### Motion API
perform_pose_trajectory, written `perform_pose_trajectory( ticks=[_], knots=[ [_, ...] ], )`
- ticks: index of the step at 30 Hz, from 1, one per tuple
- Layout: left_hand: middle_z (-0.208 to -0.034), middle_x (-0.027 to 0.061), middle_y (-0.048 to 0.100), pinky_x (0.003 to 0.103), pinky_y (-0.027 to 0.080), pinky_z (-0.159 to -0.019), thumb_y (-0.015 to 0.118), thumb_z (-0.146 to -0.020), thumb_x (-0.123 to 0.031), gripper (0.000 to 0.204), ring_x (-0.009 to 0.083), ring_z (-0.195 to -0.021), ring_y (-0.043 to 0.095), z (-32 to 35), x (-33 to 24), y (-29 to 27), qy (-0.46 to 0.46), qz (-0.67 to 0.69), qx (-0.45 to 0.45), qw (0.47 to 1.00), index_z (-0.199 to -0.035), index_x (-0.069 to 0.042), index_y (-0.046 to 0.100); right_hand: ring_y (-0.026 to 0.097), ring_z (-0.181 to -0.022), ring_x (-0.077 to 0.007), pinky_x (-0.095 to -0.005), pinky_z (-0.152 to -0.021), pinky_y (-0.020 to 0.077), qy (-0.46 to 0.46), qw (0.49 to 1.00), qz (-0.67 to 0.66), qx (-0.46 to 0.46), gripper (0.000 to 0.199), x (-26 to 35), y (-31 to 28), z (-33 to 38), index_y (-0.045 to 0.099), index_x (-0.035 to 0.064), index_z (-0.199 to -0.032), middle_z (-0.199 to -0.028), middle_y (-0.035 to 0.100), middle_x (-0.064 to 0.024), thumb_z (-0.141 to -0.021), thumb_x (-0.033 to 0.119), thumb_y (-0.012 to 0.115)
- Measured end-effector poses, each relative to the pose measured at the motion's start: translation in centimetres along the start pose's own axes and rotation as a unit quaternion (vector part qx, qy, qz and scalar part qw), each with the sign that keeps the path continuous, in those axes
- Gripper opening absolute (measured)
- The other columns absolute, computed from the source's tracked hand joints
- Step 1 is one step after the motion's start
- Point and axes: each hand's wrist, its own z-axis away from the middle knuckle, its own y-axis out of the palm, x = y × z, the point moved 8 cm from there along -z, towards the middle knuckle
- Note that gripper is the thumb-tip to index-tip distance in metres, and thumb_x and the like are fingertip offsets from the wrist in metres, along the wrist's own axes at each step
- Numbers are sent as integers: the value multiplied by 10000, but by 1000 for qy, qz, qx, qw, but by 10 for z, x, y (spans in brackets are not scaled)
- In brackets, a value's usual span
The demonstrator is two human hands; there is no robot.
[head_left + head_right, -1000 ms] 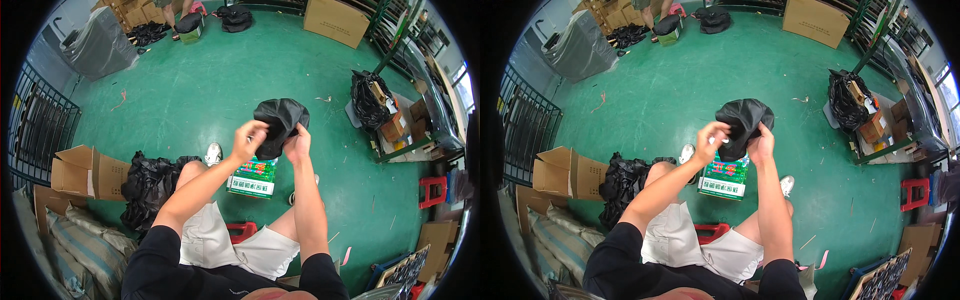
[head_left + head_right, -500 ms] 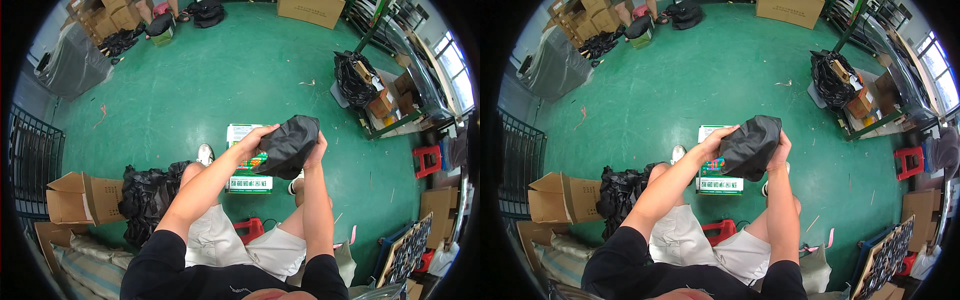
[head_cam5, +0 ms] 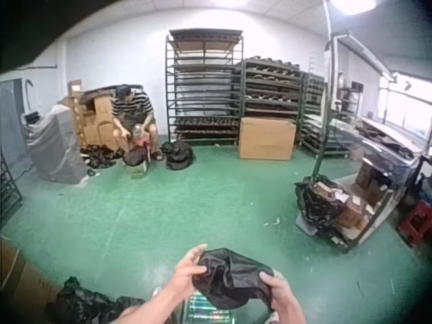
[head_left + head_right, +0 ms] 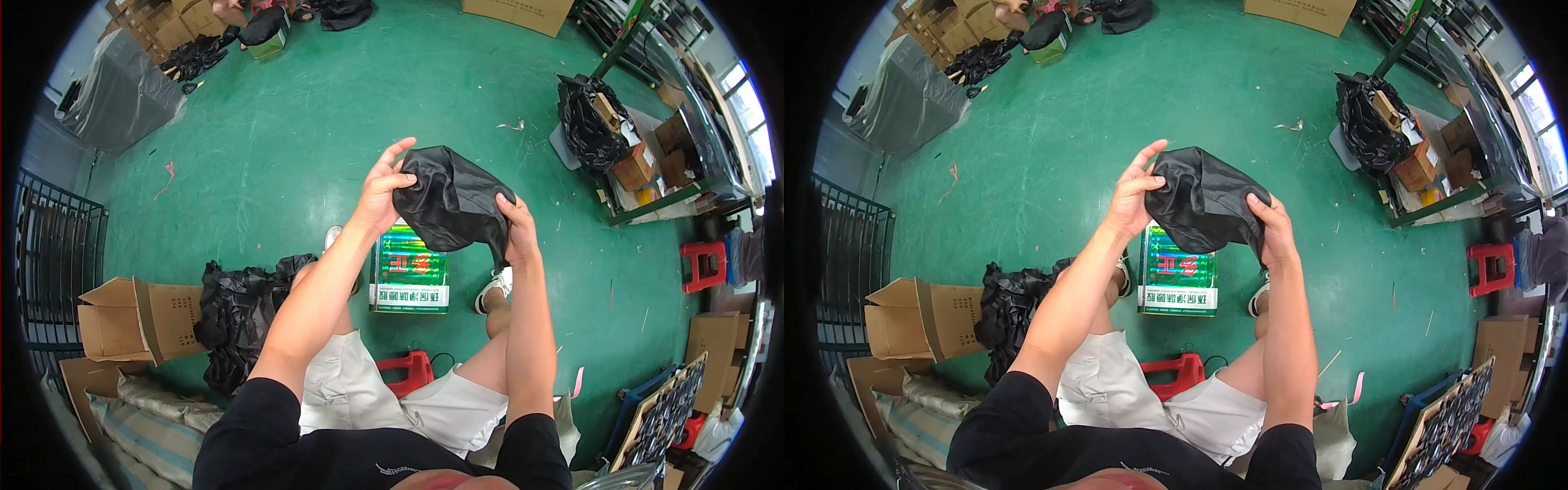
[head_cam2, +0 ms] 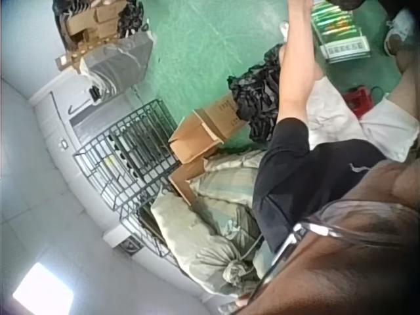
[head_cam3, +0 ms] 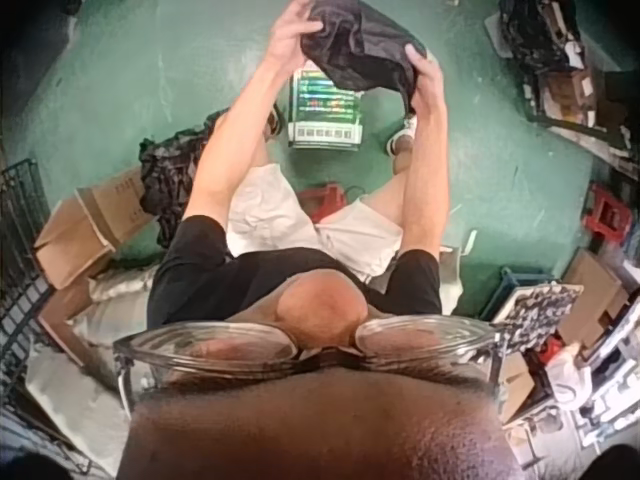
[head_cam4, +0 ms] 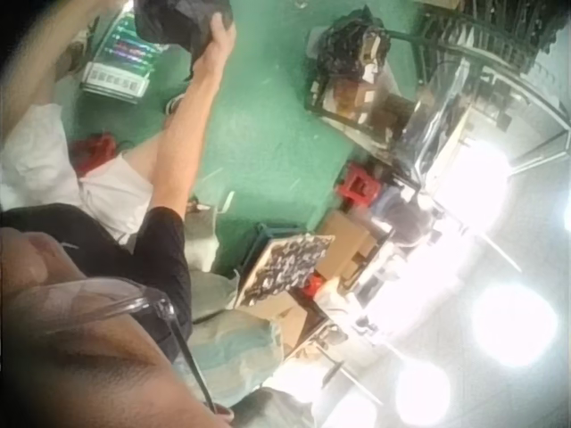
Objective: Inspecting and smoothing black fabric seat covers in a workshop setting.
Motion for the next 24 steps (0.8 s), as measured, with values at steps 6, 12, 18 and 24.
perform_pose_trajectory(
  ticks=[6,12,18,24],
  knots=[
    [-1191,132,610,315,521,-922,643,-772,131,719,199,-1033,632,10,-9,4,-12,-55,-25,998,-1418,-51,386,670,-915,-168,-301,-855,532,-32,999,14,-14,329,13,14,13,625,-32,-1169,-1077,697,-107,-895,148,654],
    [-1182,131,607,361,499,-939,751,-785,-23,695,219,-1063,613,13,-7,-26,86,-361,-130,919,-1391,-46,411,666,-902,-151,-286,-832,531,-19,997,70,-8,301,4,2,11,621,-28,-1170,-1056,697,-93,-882,52,649],
    [-1254,139,582,397,393,-1019,686,-904,-386,633,239,-1166,550,24,29,-13,-89,-399,-97,907,-1389,-61,441,611,-1071,-165,-306,-948,483,-106,991,77,-32,466,0,11,6,516,-13,-1319,-1191,636,-77,-865,-25,616],
    [-1563,201,175,411,317,-1136,873,-726,-290,1250,317,-1396,325,32,69,26,-42,-438,113,891,-1554,-40,-29,492,-1189,-246,-412,-1006,430,14,989,65,135,832,-39,55,11,228,41,-1546,-1556,282,-134,-876,356,607]
  ],
)
